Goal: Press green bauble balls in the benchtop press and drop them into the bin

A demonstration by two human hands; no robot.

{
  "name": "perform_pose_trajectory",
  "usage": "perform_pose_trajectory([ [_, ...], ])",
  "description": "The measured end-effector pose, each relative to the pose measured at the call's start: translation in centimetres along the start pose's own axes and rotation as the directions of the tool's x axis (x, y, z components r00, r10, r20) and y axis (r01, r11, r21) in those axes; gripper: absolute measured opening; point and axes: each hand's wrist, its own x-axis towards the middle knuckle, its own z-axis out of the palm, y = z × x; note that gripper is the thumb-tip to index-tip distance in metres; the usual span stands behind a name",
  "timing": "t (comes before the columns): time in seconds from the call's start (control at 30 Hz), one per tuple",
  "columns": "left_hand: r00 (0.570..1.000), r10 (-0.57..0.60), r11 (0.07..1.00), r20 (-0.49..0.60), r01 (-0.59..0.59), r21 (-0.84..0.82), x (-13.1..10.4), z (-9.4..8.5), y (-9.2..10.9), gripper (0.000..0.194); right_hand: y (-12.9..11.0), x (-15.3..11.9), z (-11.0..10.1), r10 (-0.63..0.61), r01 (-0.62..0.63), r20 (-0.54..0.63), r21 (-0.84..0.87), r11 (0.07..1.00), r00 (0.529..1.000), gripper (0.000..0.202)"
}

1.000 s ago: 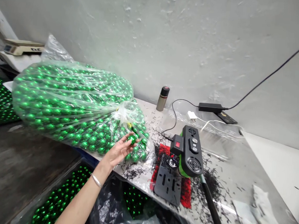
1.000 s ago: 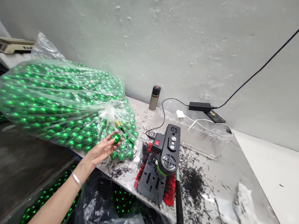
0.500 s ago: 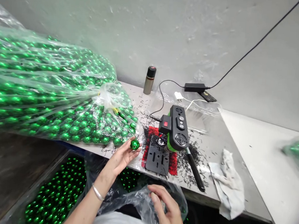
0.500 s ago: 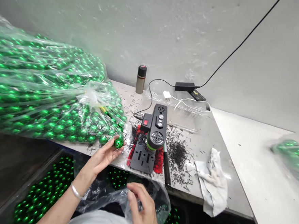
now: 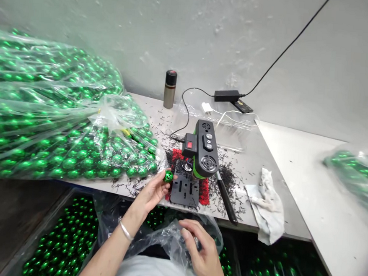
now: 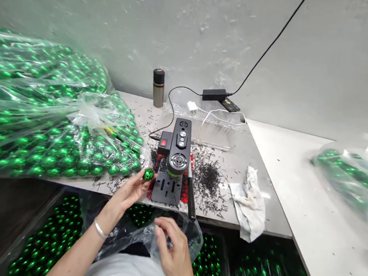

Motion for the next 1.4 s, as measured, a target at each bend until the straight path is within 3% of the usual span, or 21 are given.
perform_pose_trajectory([
  [0.27,0.997,0.077,0.994,0.012,-0.078,0.076,0.5,-1.0,-0.6,0.028,0.1,0.1,-0.4,-0.049,0.049,0.003,-0.023,0.999,0.999,0.019],
  [0.4,0.971,0.237,0.923,-0.013,-0.221,0.316,1.5,-1.5,-2.0,0.040,0.2,0.0,-0.6,-0.048,0.047,-0.008,-0.028,0.998,0.999,0.019],
  [0.5,0.911,0.406,0.731,0.077,-0.374,0.571,2.7,-1.7,-3.5,0.044,0.3,-0.1,-0.7,-0.050,0.049,-0.023,-0.020,0.999,0.998,0.018],
  [0.63,0.748,0.585,0.217,0.313,-0.516,0.828,3.9,-2.0,-5.2,0.036,0.5,-0.4,-0.9,-0.045,0.045,-0.039,-0.023,0.999,0.998,0.019],
  [0.73,0.659,0.581,-0.084,0.478,-0.535,0.841,4.0,-2.2,-5.4,0.033,0.6,-0.6,-1.1,-0.033,0.031,-0.054,-0.033,0.999,0.998,0.019],
  [0.87,0.593,0.472,-0.296,0.652,-0.591,0.751,3.3,-2.0,-5.1,0.030,0.7,-0.6,-1.6,-0.030,0.026,-0.059,-0.068,0.997,0.998,0.018],
  [1.0,0.553,0.448,-0.364,0.703,-0.605,0.708,3.4,-1.8,-5.1,0.029,0.7,-0.4,-2.7,-0.074,0.056,-0.142,-0.124,0.991,0.987,0.020],
  [1.1,0.542,0.481,-0.349,0.689,-0.602,0.718,4.2,-2.1,-5.6,0.028,0.2,0.5,-4.0,-0.196,0.141,-0.331,-0.183,0.973,0.923,0.030],
  [1.2,0.536,0.504,-0.324,0.677,-0.610,0.723,5.1,-2.4,-5.9,0.032,-1.1,2.3,-5.1,-0.448,0.306,-0.446,-0.356,0.883,0.775,0.046],
  [1.3,0.558,0.492,-0.305,0.668,-0.608,0.733,5.2,-2.5,-5.9,0.032,-3.1,5.0,-5.7,-0.686,0.471,-0.372,-0.521,0.712,0.625,0.056],
  [1.4,0.590,0.476,-0.277,0.653,-0.604,0.747,4.9,-2.2,-5.8,0.029,-4.4,7.7,-5.3,-0.742,0.562,-0.257,-0.514,0.648,0.619,0.030],
])
